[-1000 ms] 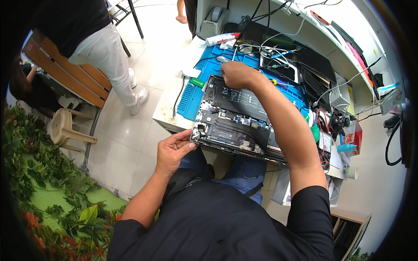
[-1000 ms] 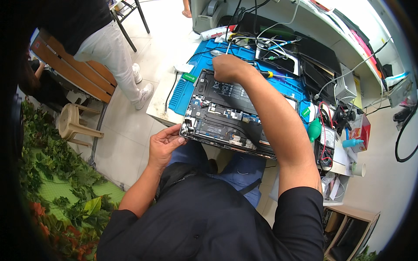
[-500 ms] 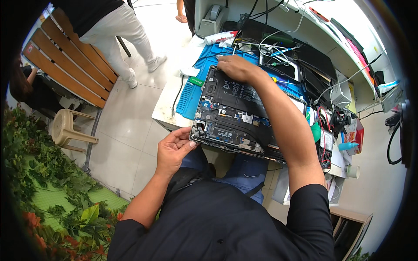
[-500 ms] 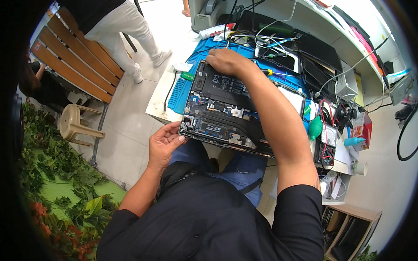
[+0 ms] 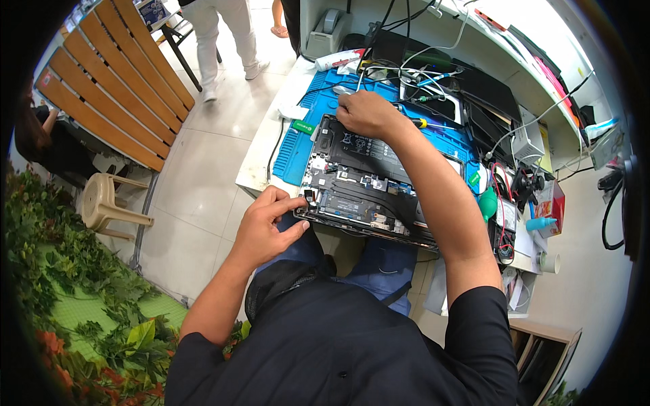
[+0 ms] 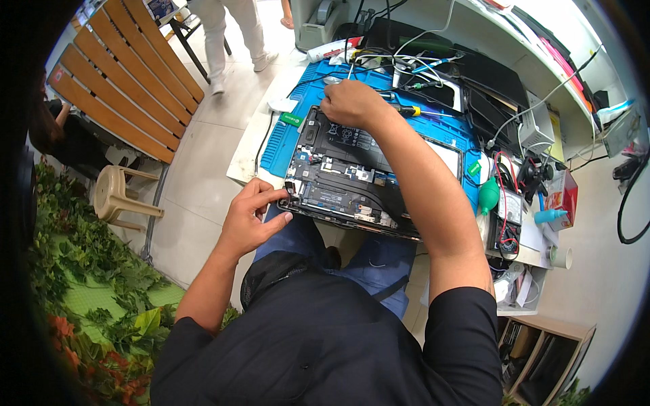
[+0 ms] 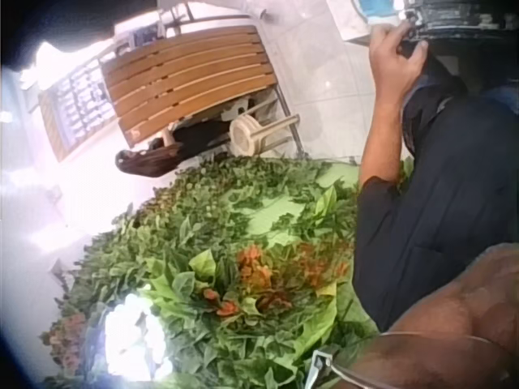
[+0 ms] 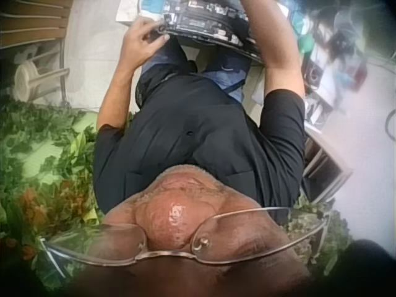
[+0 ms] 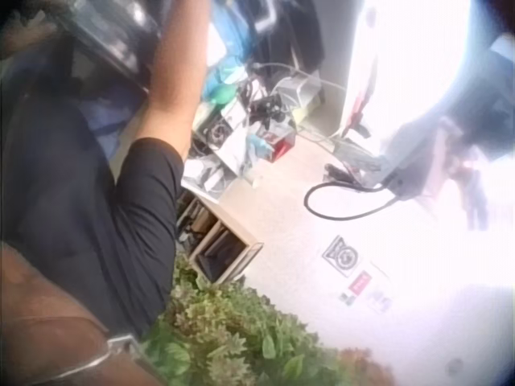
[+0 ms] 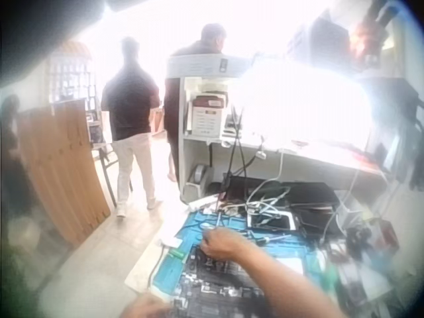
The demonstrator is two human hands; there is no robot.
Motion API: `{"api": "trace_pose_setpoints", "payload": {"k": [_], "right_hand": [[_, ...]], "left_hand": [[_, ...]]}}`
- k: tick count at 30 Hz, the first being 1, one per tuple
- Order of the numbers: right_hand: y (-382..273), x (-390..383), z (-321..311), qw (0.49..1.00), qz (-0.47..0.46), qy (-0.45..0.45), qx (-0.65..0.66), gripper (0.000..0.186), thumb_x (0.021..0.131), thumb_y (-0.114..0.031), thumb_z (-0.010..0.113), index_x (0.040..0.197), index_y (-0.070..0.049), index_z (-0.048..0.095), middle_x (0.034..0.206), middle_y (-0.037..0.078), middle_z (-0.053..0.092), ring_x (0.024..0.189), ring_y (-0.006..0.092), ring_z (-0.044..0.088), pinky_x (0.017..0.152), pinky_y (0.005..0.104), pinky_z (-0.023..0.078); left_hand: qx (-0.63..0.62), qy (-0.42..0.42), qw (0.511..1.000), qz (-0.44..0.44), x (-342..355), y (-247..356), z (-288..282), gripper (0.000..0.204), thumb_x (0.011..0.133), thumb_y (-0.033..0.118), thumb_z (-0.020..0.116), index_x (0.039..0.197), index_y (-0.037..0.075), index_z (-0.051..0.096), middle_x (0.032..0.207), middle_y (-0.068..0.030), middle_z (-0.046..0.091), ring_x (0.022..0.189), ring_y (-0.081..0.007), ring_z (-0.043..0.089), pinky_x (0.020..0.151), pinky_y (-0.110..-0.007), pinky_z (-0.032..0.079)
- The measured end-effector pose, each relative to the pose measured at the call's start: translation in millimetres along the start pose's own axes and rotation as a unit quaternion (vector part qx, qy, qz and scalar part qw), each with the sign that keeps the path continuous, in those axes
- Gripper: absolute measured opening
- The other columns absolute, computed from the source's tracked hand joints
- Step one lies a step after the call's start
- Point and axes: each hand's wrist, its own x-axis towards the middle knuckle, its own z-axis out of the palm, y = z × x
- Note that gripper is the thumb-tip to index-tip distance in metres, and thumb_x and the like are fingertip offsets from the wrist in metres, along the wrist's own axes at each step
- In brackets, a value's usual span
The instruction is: The person detaches internal components from the base of a laptop, lifts the main board away, and then fits a replacement screen panel into the upper assembly.
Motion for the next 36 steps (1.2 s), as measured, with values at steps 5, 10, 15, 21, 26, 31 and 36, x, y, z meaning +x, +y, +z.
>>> {"api": "trace_pose_setpoints", "payload": {"k": [5,10,15,21,26,31,36], "right_hand": [[-13.9,-20.6,-17.8,0.998,-0.027,0.062,-0.011,0.038,0.103,-0.032,0.056,0.096,0.002,0.074,0.096,0.028,0.078,0.093,0.0483,0.075,0.089,0.0558,0.059],[-15.9,-72.4,-41.0,0.996,-0.042,0.077,-0.016,0.033,0.105,-0.033,0.065,0.097,-0.002,0.072,0.093,0.02,0.076,0.093,0.0431,0.073,0.083,0.055,0.058],[-10.4,-153.4,-54.9,0.995,-0.024,0.088,0.044,0.026,0.104,-0.026,0.07,0.097,-0.002,0.071,0.091,0.018,0.073,0.091,0.0399,0.072,0.082,0.0523,0.056],[4.5,-257.2,-60.3,0.987,0.085,0.101,0.09,0.021,0.103,-0.021,0.073,0.098,0.0,0.071,0.09,0.017,0.072,0.087,0.0356,0.069,0.079,0.0461,0.054],[19.5,-322.8,-38.9,0.949,0.237,0.155,0.137,0.018,0.103,-0.014,0.073,0.105,0.004,0.072,0.088,0.015,0.071,0.076,0.026,0.067,0.072,0.0391,0.053],[33.0,-361.9,-1.4,0.906,0.331,0.202,0.169,0.028,0.108,-0.015,0.069,0.126,0.007,0.074,0.098,0.015,0.077,0.084,0.0176,0.068,0.081,0.0347,0.056],[40.8,-341.6,15.7,0.908,0.339,0.192,0.154,0.037,0.107,-0.02,0.067,0.13,0.008,0.074,0.115,0.027,0.08,0.103,0.0329,0.078,0.094,0.041,0.059]], "left_hand": [[0.024,-0.116,0.993,-0.018,22.9,-1.6,-20.2,0.038,0.08,0.003,0.094,0.115,0.004,0.08,0.094,-0.0014,0.06,0.08,-0.0119,0.054,0.072,-0.028,0.047],[0.083,-0.212,0.971,-0.075,48.8,11.0,-28.4,0.034,0.083,0.007,0.092,0.114,0.001,0.079,0.087,-0.0057,0.059,0.079,-0.0213,0.057,0.076,-0.036,0.051],[0.164,-0.27,0.943,-0.102,64.1,27.4,-29.8,0.036,0.082,0.009,0.094,0.111,0.0,0.074,0.083,-0.0065,0.057,0.079,-0.0228,0.057,0.076,-0.039,0.051],[0.156,-0.257,0.951,-0.066,59.7,23.0,-27.4,0.037,0.083,0.006,0.093,0.113,0.002,0.071,0.083,-0.006,0.057,0.078,-0.0224,0.057,0.074,-0.038,0.05],[0.149,-0.26,0.953,-0.051,51.8,18.8,-31.8,0.037,0.086,0.002,0.089,0.119,0.005,0.072,0.088,-0.0029,0.059,0.08,-0.0161,0.057,0.075,-0.034,0.052],[-0.032,-0.215,0.973,-0.079,77.3,11.9,-38.5,0.042,0.096,0.008,0.081,0.135,-0.003,0.071,0.101,-0.0039,0.068,0.084,-0.0112,0.061,0.079,-0.029,0.056],[0.049,-0.143,0.978,-0.146,109.0,-7.1,-21.2,0.043,0.103,0.018,0.075,0.135,-0.01,0.072,0.093,-0.0162,0.08,0.066,-0.0169,0.074,0.064,-0.034,0.06]]}}
